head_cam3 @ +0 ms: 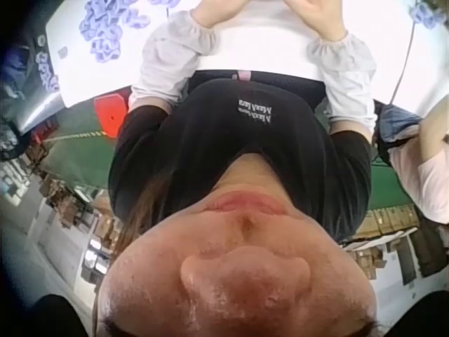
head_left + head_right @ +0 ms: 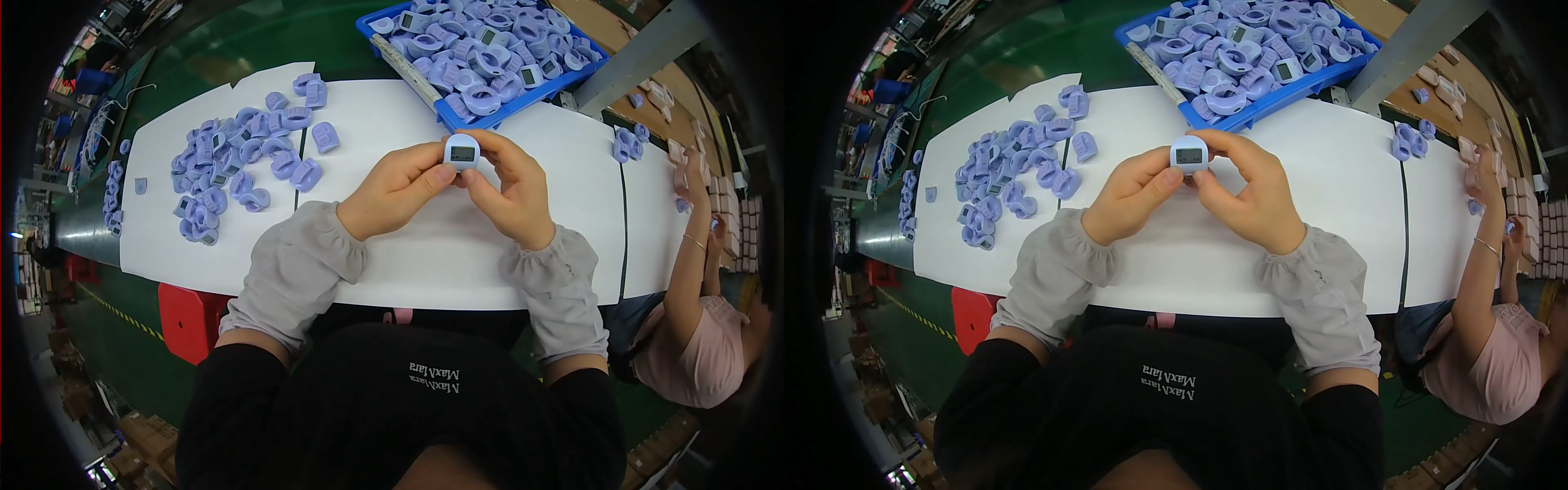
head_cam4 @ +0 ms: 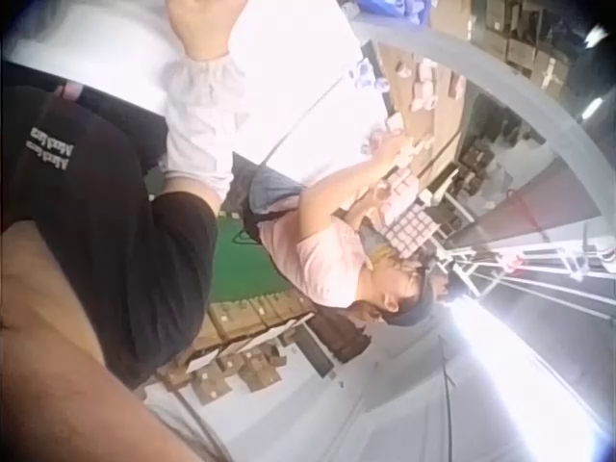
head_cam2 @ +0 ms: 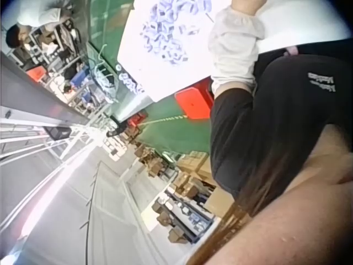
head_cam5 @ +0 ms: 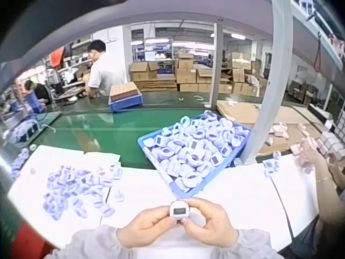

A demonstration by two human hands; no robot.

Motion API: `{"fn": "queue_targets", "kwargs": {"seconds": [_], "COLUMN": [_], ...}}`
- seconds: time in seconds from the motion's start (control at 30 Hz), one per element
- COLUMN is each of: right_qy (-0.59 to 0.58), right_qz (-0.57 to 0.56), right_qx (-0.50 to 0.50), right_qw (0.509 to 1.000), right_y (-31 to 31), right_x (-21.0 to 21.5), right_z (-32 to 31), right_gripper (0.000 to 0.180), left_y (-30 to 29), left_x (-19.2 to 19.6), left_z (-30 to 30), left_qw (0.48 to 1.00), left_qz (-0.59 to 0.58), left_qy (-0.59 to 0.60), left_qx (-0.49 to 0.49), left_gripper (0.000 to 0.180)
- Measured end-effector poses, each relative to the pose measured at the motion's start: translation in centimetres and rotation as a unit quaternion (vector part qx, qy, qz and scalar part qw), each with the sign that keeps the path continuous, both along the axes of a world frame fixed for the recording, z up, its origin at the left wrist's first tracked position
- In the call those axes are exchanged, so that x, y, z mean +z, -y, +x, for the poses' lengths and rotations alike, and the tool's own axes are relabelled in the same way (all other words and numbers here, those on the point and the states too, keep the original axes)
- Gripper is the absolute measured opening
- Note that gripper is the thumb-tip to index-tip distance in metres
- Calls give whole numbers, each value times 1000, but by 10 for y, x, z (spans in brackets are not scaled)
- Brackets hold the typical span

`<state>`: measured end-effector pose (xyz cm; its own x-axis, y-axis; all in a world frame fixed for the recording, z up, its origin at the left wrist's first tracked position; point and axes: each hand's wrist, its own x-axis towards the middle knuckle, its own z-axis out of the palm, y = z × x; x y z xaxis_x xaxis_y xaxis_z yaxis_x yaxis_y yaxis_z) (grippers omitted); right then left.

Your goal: Picking up small plastic components from a table and placing them into a sorting tray.

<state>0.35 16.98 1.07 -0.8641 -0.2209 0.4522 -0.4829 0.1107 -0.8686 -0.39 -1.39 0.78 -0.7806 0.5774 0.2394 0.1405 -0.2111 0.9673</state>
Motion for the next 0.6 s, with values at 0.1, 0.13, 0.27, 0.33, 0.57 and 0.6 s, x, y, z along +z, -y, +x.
{"fn": "queue_targets", "kwargs": {"seconds": [0.1,0.13,0.27,0.33,0.57,0.6], "right_qy": [7,27,63,71,33,26], "right_qz": [-14,7,-6,-54,-45,4], "right_qx": [8,27,62,50,-169,-211], "right_qw": [1000,999,996,995,984,977], "right_y": [-1,-4,-4,-3,-45,-53], "right_x": [2,4,4,4,34,39], "right_z": [1,1,1,-1,-82,-97], "right_gripper": [35,37,39,39,40,39], "left_y": [3,4,4,2,81,89], "left_x": [-1,-1,2,6,18,20], "left_z": [-2,-3,0,2,-37,-35], "left_qw": [1000,999,998,998,774,752], "left_qz": [-17,-35,-58,-17,-436,-493], "left_qy": [-3,-2,-18,39,-255,-204], "left_qx": [-10,-21,-11,42,381,388], "left_gripper": [34,39,35,34,44,42]}}
